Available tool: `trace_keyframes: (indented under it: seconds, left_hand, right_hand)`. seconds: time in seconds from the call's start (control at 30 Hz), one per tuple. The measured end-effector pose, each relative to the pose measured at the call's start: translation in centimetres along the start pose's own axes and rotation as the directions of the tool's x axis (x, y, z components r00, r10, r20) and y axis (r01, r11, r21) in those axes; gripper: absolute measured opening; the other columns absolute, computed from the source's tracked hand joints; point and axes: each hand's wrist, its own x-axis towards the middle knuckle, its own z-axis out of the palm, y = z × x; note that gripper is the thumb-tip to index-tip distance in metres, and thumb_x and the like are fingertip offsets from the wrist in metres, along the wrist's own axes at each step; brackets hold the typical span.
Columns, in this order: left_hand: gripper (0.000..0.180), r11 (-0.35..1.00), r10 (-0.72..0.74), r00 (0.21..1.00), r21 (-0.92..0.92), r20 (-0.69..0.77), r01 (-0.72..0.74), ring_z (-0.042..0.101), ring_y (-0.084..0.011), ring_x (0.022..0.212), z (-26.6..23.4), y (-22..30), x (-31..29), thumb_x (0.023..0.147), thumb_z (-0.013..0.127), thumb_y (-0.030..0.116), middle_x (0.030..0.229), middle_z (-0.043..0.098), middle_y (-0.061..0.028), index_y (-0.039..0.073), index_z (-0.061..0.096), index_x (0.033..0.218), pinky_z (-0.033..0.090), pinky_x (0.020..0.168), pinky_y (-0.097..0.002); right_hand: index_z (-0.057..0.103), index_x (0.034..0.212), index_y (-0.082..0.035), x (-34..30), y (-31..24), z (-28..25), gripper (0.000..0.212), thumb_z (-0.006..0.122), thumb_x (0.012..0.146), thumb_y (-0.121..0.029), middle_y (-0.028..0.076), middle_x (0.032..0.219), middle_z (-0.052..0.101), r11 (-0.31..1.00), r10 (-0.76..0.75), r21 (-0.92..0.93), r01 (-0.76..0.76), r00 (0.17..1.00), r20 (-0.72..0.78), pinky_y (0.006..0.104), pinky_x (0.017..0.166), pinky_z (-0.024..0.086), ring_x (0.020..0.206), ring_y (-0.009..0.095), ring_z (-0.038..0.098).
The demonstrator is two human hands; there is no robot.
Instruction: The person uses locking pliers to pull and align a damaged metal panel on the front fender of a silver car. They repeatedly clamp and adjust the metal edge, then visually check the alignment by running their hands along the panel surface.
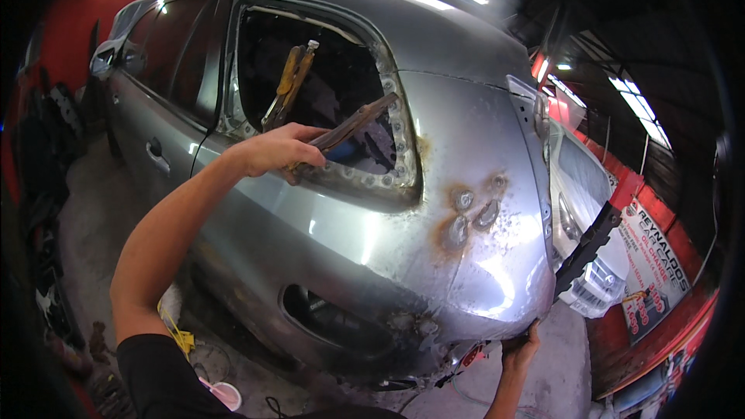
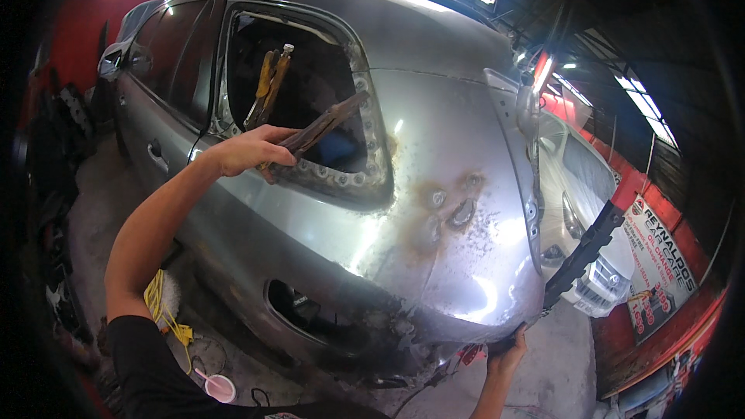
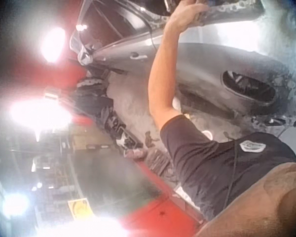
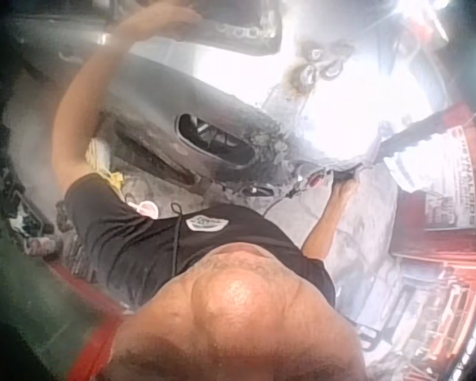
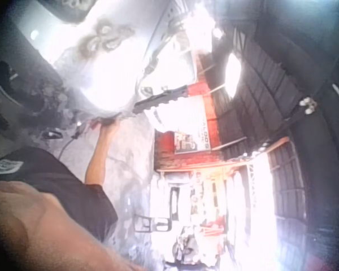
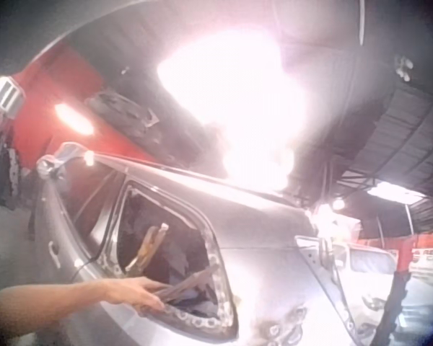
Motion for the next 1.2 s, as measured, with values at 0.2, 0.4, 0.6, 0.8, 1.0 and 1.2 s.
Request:
trace_keyframes:
  seconds: [0.2,0.4,0.6,0.8,1.0,1.2]
  left_hand:
    - [0.070,0.950,0.092,0.996,0.300,-0.018,-0.082,0.061,-0.0193,0.092,-0.1,-0.1,1.6,0.084,0.065,0.023,0.097,0.065,-0.0089,-0.005,0.048,0.146,0.050,0.082,-0.0334]
    - [0.063,0.898,0.194,0.979,0.414,-0.059,-0.153,0.064,-0.0268,0.092,-0.4,-1.2,2.3,0.084,0.064,0.017,0.096,0.066,-0.0177,-0.006,0.051,0.140,0.049,0.086,-0.0385]
    - [0.063,0.903,0.181,0.982,0.403,-0.049,-0.147,0.065,-0.0299,0.095,-0.5,-0.5,2.0,0.080,0.061,0.013,0.101,0.067,-0.0227,-0.006,0.051,0.140,0.050,0.089,-0.0392]
    - [0.068,0.922,0.193,0.981,0.343,0.003,-0.182,0.061,-0.0250,0.086,-0.8,-0.2,1.9,0.079,0.060,0.013,0.096,0.064,-0.0158,-0.005,0.049,0.143,0.050,0.081,-0.0360]
    - [0.075,0.931,0.115,0.993,0.347,0.015,-0.113,0.054,-0.0168,0.080,-0.7,1.3,1.8,0.077,0.060,0.013,0.090,0.057,-0.0077,-0.004,0.045,0.148,0.047,0.073,-0.0314]
    - [0.079,0.941,0.113,0.993,0.320,0.017,-0.113,0.053,-0.0147,0.079,-0.6,1.2,2.0,0.076,0.060,0.012,0.090,0.057,-0.0049,-0.003,0.042,0.151,0.047,0.071,-0.0298]
  right_hand:
    - [0.042,0.152,-0.010,0.5,0.3,-1.1,0.067,0.054,0.101,-0.051,0.010,0.154,0.047,0.998,-0.010,-0.056,0.009,1.000,-0.001,0.0538,0.112,0.041,0.140,0.032,0.046]
    - [0.044,0.151,-0.008,0.2,0.2,0.1,0.064,0.051,0.103,-0.050,0.008,0.153,0.049,0.996,-0.027,-0.080,0.030,0.999,0.040,0.0512,0.114,0.038,0.138,0.031,0.047]
    - [0.045,0.151,-0.008,-0.1,-0.1,0.6,0.060,0.047,0.105,-0.047,0.009,0.153,0.049,0.994,-0.036,-0.106,0.038,0.999,0.016,0.0490,0.116,0.037,0.140,0.031,0.046]
    - [0.041,0.153,-0.004,-0.2,-0.4,0.7,0.062,0.047,0.106,-0.044,0.012,0.155,0.045,0.995,-0.042,-0.093,0.036,0.997,-0.062,0.0486,0.115,0.037,0.140,0.032,0.044]
    - [0.045,0.151,-0.007,-0.2,-0.2,1.6,0.060,0.048,0.105,-0.045,0.009,0.153,0.049,0.995,-0.032,-0.100,0.024,0.996,-0.085,0.0456,0.117,0.034,0.140,0.029,0.045]
    - [0.043,0.151,-0.003,-0.4,-0.3,2.7,0.066,0.054,0.102,-0.046,0.012,0.150,0.050,0.997,-0.062,-0.059,0.056,0.994,-0.093,0.0475,0.114,0.038,0.137,0.032,0.048]
